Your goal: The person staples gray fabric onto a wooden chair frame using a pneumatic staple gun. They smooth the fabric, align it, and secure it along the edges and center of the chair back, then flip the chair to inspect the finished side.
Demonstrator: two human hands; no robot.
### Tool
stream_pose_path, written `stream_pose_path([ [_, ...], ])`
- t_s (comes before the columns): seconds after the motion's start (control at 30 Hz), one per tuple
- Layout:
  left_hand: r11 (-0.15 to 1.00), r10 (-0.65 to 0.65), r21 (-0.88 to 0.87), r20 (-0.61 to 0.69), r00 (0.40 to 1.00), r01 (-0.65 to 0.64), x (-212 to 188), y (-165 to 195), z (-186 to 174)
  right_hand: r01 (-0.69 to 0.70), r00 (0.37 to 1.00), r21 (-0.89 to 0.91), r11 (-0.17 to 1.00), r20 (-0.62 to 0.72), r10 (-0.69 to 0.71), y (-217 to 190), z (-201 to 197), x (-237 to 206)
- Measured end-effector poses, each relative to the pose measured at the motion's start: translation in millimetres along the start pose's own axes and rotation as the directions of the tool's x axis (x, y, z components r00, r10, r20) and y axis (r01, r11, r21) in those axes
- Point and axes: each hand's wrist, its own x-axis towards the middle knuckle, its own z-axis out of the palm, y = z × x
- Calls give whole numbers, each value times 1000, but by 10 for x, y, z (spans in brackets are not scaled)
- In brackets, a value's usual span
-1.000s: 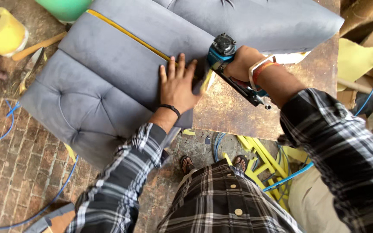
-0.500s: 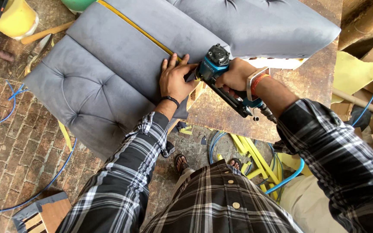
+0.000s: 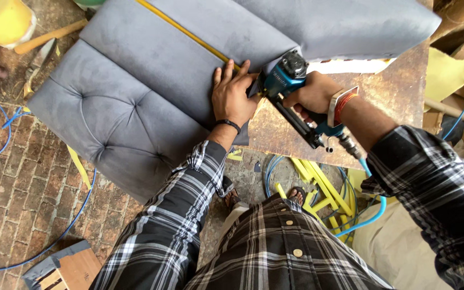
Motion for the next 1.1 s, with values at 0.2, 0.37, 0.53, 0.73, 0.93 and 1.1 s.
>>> stream_pose_path([
  [0.2,1000,15,-8,-14,1000,-15,-23,-25,25,-126,986,-194,973,-135,101,11,162,-41],
  [0.37,999,27,-41,-7,1000,-27,-45,12,4,-73,977,-27,997,-201,66,124,223,-156],
  [0.53,998,10,-68,-28,1000,-12,-40,13,29,8,986,99,995,-169,9,216,147,-197],
  [0.73,997,0,-80,-88,996,-7,-53,-45,84,34,992,46,998,-120,-28,219,117,-116],
  [0.93,995,-3,-100,-106,994,-7,-39,-58,110,3,974,-272,962,-216,-64,134,195,8],
  [1.1,995,7,-95,-98,995,-16,-55,-68,92,-152,980,-372,916,-175,91,-6,181,25],
])
